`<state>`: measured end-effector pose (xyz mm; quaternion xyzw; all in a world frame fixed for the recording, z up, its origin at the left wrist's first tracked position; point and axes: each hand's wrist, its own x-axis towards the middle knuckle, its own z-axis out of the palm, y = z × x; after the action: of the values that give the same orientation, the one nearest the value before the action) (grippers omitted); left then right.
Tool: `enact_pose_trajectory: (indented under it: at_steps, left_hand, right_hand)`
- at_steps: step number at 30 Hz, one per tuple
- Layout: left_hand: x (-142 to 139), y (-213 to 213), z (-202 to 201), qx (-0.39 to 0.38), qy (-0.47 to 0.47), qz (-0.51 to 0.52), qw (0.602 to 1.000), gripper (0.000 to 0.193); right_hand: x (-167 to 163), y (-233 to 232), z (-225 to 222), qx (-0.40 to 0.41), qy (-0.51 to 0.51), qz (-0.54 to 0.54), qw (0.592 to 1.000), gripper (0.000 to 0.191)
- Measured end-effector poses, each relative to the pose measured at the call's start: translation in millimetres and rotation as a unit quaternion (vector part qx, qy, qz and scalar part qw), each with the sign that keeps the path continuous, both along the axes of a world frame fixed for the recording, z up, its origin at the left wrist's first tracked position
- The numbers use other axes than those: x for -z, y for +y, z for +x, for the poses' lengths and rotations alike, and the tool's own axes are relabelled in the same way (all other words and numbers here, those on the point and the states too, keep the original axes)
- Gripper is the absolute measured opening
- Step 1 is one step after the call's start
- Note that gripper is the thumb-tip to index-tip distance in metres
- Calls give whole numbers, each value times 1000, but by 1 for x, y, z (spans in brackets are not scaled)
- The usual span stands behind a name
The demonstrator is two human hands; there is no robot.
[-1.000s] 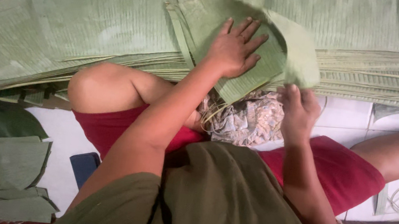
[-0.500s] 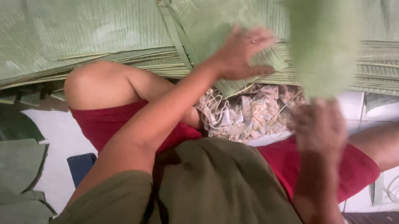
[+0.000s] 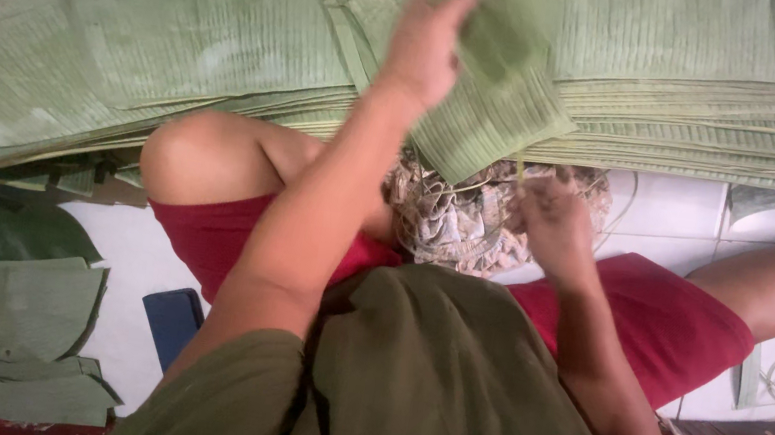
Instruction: The person sits on the floor and sorts through a large pile of cut banana leaf pieces, lifting individual pieces, smoothing and aligning them, and stacking them into neat piles beside the main bundle. The person works piece by piece, adding each finished leaf to a growing stack.
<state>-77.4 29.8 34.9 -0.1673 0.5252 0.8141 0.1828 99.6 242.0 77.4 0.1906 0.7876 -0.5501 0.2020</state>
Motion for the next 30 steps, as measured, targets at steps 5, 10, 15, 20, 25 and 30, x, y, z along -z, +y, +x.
enact_pose_trajectory:
  at_steps: [5,10,15,20,25,30]
  left_hand:
    - [52,-17,-29,-17,59,119,991,38]
    - [85,-15,-23,-13,46,111,993,37]
    - [78,-20,-19,24,63,87,994,37]
    - [79,-19,-18,25,65,85,994,37]
    - [92,-19,-19,23,60,57,996,37]
    - [91,-12,-16,17,137,-23,990,37]
  right_hand:
    - [61,-27,11,-18,-119,-58,991,41]
    - [108,-68,1,-54,-119,-215,968,48]
    - [126,-65,7,-239,91,73,964,33]
    - [79,50,36,-282,-94,87,951,31]
    - [-83,176,57,-77,-50,331,939,27]
    - [-65,205,60,103,51,581,806,25]
